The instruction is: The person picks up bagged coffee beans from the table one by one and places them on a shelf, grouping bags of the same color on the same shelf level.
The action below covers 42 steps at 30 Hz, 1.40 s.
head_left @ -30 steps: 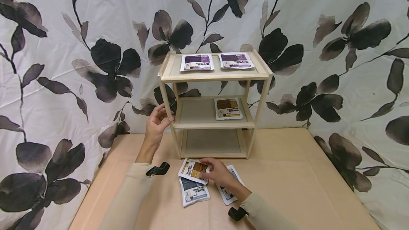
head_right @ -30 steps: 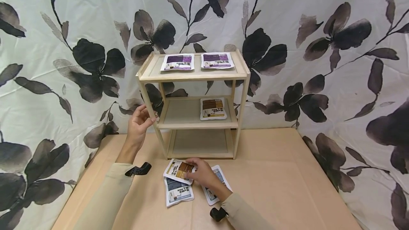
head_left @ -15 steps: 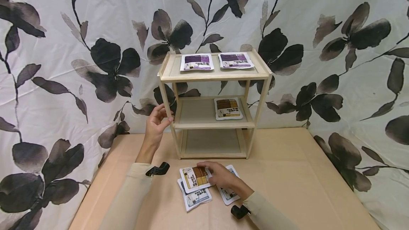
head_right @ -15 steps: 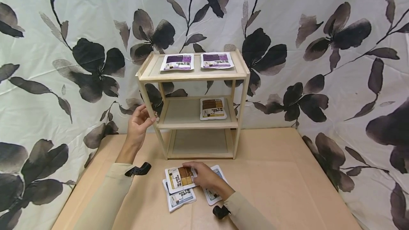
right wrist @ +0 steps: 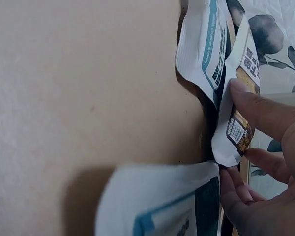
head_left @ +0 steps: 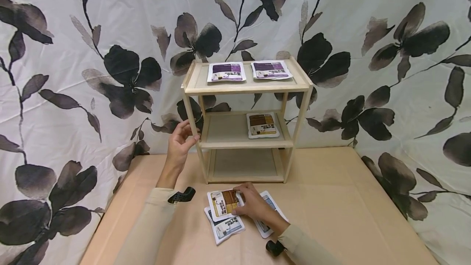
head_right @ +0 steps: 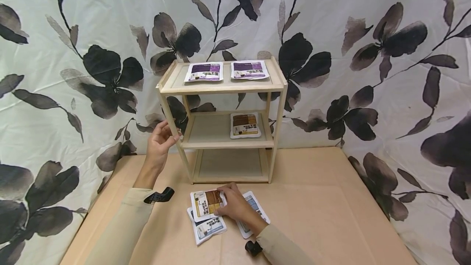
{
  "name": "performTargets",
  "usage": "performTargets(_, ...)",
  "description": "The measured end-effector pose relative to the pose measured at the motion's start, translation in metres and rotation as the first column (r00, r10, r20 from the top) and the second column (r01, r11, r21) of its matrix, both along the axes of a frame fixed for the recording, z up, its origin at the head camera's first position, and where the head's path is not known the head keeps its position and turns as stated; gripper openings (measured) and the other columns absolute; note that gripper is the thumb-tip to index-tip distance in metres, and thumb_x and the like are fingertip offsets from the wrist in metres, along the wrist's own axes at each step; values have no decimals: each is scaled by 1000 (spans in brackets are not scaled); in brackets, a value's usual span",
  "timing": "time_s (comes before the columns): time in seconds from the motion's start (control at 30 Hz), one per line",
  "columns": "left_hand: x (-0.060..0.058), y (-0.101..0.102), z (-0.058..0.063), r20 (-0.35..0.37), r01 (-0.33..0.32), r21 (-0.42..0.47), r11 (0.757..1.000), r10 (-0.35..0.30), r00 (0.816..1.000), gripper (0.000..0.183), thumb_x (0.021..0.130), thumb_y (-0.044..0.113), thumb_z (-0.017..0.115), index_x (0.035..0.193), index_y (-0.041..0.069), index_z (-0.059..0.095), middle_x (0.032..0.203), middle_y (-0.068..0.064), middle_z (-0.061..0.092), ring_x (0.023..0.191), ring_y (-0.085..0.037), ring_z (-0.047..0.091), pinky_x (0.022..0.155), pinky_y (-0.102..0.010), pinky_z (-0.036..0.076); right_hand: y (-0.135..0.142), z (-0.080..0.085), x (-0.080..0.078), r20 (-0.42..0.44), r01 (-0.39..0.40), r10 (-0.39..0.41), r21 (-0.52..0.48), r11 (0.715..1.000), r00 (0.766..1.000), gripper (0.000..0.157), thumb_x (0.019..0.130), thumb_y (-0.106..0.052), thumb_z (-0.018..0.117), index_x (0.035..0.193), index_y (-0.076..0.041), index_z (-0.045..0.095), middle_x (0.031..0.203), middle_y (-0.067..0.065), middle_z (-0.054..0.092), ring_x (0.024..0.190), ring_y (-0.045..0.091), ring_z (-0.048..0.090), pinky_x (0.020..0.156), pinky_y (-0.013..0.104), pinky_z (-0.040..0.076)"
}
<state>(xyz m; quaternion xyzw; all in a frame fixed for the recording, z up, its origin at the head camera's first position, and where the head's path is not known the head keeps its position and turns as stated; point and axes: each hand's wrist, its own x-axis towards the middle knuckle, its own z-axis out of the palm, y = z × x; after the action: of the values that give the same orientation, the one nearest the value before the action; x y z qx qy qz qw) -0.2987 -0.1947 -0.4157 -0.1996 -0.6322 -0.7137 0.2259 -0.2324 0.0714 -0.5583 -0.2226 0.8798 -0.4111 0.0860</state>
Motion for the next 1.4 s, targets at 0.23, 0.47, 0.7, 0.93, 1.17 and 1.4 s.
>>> performTargets(0.23,-1,0,-1,-8,-2,-3,1000,2,1000,51,87,-17,65,132,5,60,106,-10,66,96,-20,59,84,-27,51,2,0,-6,18,-21,21,-17,1000,1000,81,76,-18,90,147,-9,52,121,13,55,100,24,53,81,36,46)
performTargets(0.47,-2,0,-1,-1,5,2,1000,-5,1000,50,88,-15,64,132,7,61,106,-8,66,96,-19,59,84,-25,52,3,-2,-9,83,-79,92,-154,985,992,69,82,-9,85,145,-8,55,99,16,57,87,25,52,67,24,42)
performTargets(0.7,0,1,-1,-2,1,-2,1000,-1,1000,49,88,-15,63,133,5,60,109,-27,60,95,-18,60,83,-25,53,5,0,-9,131,-107,146,-269,957,980,67,86,-4,79,147,-6,52,106,17,55,90,21,49,70,21,44)
performTargets(0.93,0,1,-1,5,-6,-8,1000,6,1000,49,88,-14,64,133,5,60,109,-24,61,96,-19,59,85,-26,51,13,4,-10,186,-132,204,-341,931,961,60,96,-5,67,152,-13,47,145,14,54,118,25,57,90,32,50)
performTargets(1.17,0,0,-2,8,3,2,1000,-3,1000,49,88,-13,66,133,6,60,111,-28,60,98,-20,59,85,-26,52,21,0,-16,184,-146,223,-358,922,957,38,100,-9,61,138,-17,65,148,5,57,145,29,41,119,40,33)
performTargets(1.4,0,0,-2,17,7,3,1000,-7,1000,49,88,-14,65,132,6,60,112,-30,58,98,-20,59,85,-26,53,25,3,-14,251,-50,136,-322,945,958,29,104,-14,55,125,-24,72,146,2,58,141,30,44,116,58,32)
